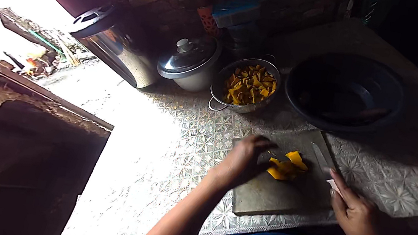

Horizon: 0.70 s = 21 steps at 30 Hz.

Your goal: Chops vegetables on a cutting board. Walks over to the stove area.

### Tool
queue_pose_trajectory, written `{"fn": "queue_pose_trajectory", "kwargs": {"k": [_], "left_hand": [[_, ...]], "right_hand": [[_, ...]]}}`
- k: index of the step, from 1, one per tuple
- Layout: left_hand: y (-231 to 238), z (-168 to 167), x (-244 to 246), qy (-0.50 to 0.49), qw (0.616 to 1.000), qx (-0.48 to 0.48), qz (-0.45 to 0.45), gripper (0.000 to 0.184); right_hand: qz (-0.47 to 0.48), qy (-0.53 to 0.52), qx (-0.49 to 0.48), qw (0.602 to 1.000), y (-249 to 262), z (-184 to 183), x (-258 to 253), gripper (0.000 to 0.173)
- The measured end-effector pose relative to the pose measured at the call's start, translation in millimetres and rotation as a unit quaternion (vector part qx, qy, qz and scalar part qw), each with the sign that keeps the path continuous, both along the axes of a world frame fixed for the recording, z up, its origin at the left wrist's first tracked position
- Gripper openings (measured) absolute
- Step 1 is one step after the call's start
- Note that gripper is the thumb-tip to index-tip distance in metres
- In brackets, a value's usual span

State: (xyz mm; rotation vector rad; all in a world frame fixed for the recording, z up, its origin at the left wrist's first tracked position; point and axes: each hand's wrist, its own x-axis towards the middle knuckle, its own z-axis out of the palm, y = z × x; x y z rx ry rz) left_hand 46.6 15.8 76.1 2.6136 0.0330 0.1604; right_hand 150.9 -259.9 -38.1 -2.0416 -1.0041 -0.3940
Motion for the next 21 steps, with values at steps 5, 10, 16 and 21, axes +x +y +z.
{"fn": "queue_pose_trajectory", "kwargs": {"k": [5,10,16,21], "left_hand": [[-25.1,-43.5,-31.8,-0.004,0.999,-0.038,0.017,0.042],[-27.9,-66.0,-33.6,-0.083,0.994,-0.014,0.067,0.030],[-34.5,-63.1,-48.8,-0.060,0.991,-0.044,0.110,0.022],[-35.7,-45.7,-73.5,0.024,0.975,-0.057,0.214,0.015]], "right_hand": [[-0.007,0.006,-0.012,1.000,0.6,2.2,-4.1,0.045],[-0.018,-0.011,-0.026,0.999,2.8,11.1,-13.5,0.044],[0.085,-0.064,-0.036,0.994,8.9,33.9,-29.9,0.042],[0.166,-0.097,-0.088,0.977,17.6,30.8,-42.6,0.042]]}}
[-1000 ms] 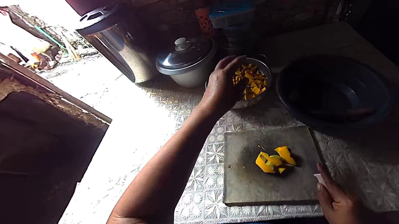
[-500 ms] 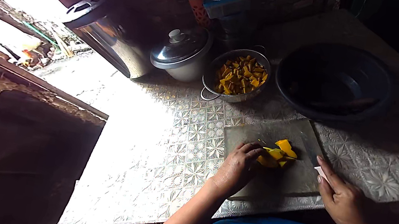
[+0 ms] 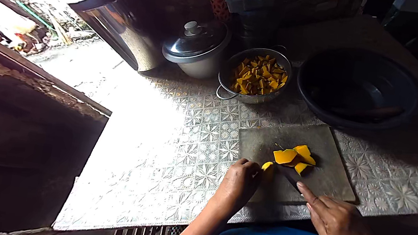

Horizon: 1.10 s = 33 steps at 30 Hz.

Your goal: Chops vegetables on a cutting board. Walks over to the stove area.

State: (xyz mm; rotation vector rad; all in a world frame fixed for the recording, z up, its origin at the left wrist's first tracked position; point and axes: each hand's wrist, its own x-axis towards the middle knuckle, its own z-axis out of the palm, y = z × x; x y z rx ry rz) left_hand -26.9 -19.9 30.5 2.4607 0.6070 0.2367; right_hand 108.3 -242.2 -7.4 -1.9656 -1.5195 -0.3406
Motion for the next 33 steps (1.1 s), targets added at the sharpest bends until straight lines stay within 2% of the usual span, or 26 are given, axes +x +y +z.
{"fn": "queue_pose_trajectory", "kwargs": {"k": [2,8,16,24,28,33], "left_hand": [[1.2,-0.7,-7.2,0.018,1.000,-0.011,0.017,0.019],[-1.9,-26.5,-16.2,-0.086,0.996,0.028,0.001,0.034],[-5.2,-40.2,-16.1,-0.151,0.985,0.080,-0.003,0.030],[-5.5,-43.2,-14.5,-0.159,0.983,0.092,0.005,0.032],[-9.0,-43.5,-13.5,-0.154,0.981,0.114,0.014,0.032],[-13.5,-43.6,-15.3,-0.153,0.979,0.133,0.026,0.040]], "right_hand": [[0.015,-0.006,-0.018,1.000,4.0,-1.7,-1.8,0.043],[0.028,-0.045,-0.042,0.998,19.0,5.4,-4.9,0.043],[0.036,-0.071,-0.111,0.991,26.3,14.1,-6.2,0.050],[0.015,-0.062,-0.188,0.980,40.2,17.0,-14.1,0.054],[0.027,-0.080,-0.135,0.987,41.0,13.0,-18.5,0.052],[0.043,-0.073,-0.159,0.984,40.6,29.9,-13.2,0.053]]}}
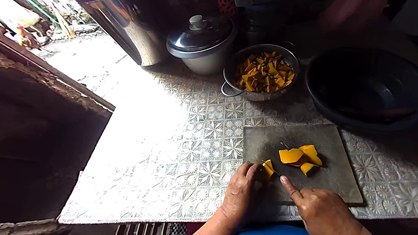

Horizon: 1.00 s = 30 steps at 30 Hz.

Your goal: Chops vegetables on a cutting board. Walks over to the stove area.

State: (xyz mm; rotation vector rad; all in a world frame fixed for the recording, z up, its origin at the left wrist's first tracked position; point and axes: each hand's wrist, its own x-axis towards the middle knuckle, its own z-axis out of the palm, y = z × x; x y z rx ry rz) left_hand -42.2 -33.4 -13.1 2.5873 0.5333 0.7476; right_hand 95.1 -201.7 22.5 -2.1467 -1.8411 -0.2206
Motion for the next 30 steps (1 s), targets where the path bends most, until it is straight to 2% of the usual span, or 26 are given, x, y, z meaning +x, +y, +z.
{"fn": "queue_pose_trajectory", "kwargs": {"k": [5,11,14,21,24,30], "left_hand": [[1.7,-1.8,1.2,-0.013,1.000,-0.011,-0.007,0.033],[0.8,-1.7,1.6,-0.002,1.000,-0.014,-0.008,0.032],[1.6,-4.2,-0.2,-0.023,1.000,-0.001,-0.008,0.031],[8.1,-6.1,-3.0,-0.062,0.998,0.002,-0.024,0.020],[9.2,-7.3,-0.3,-0.061,0.998,-0.004,-0.027,0.020],[10.8,-8.6,-1.5,-0.056,0.998,-0.010,-0.030,0.022]], "right_hand": [[-0.010,0.000,-0.067,0.998,5.6,13.8,-4.3,0.058],[-0.024,0.071,-0.127,0.989,24.1,-1.4,-5.6,0.058],[-0.011,0.049,-0.024,0.998,19.2,-18.2,-3.8,0.056],[-0.042,0.039,0.094,0.994,2.6,-17.3,-2.8,0.047],[-0.029,0.027,0.091,0.995,2.0,-11.1,-8.9,0.048],[-0.038,-0.012,0.015,0.999,3.4,-7.4,-17.6,0.054]]}}
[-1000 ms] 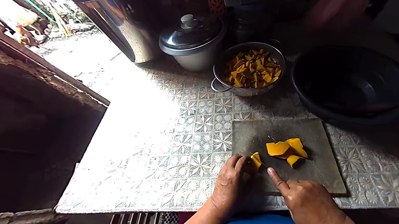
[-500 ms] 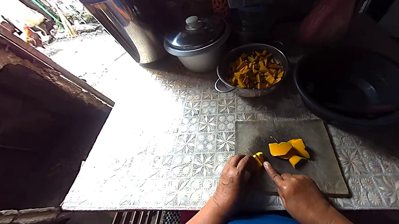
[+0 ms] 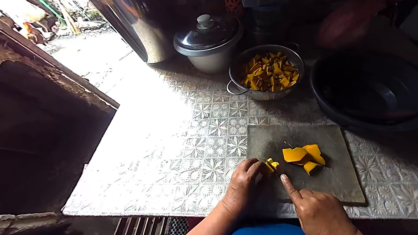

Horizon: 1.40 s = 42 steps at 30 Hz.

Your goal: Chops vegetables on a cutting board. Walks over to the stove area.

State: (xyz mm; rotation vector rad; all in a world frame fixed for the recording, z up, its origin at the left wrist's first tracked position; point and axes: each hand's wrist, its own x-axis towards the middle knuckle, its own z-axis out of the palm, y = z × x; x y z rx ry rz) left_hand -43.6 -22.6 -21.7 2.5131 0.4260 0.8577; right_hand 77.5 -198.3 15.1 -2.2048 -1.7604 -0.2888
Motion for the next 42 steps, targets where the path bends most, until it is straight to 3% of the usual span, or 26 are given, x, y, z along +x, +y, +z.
{"fn": "queue_pose_trajectory", "kwargs": {"k": [9,15,23,27,36,42], "left_hand": [[2.0,1.3,1.4,0.005,1.000,-0.006,-0.007,0.020],[1.7,4.4,-2.1,-0.025,1.000,-0.007,-0.009,0.022],[3.0,-2.2,-5.7,-0.029,1.000,0.004,-0.010,0.017],[3.1,-2.2,-6.7,-0.025,1.000,0.006,-0.010,0.017],[5.7,-6.3,-5.6,-0.035,0.999,0.005,-0.020,0.014],[5.0,-5.7,-6.8,-0.029,0.999,0.005,-0.013,0.013]], "right_hand": [[-0.021,0.077,-0.177,0.981,22.2,17.9,-7.5,0.062],[0.003,0.094,-0.015,0.995,13.4,-13.0,7.3,0.051],[-0.001,0.067,0.057,0.996,0.1,-4.0,6.2,0.047],[0.034,0.050,0.038,0.997,2.2,-3.2,0.5,0.051],[0.004,-0.042,-0.020,0.999,6.4,8.6,-11.5,0.052],[0.006,0.025,-0.083,0.996,24.6,1.1,-10.2,0.058]]}}
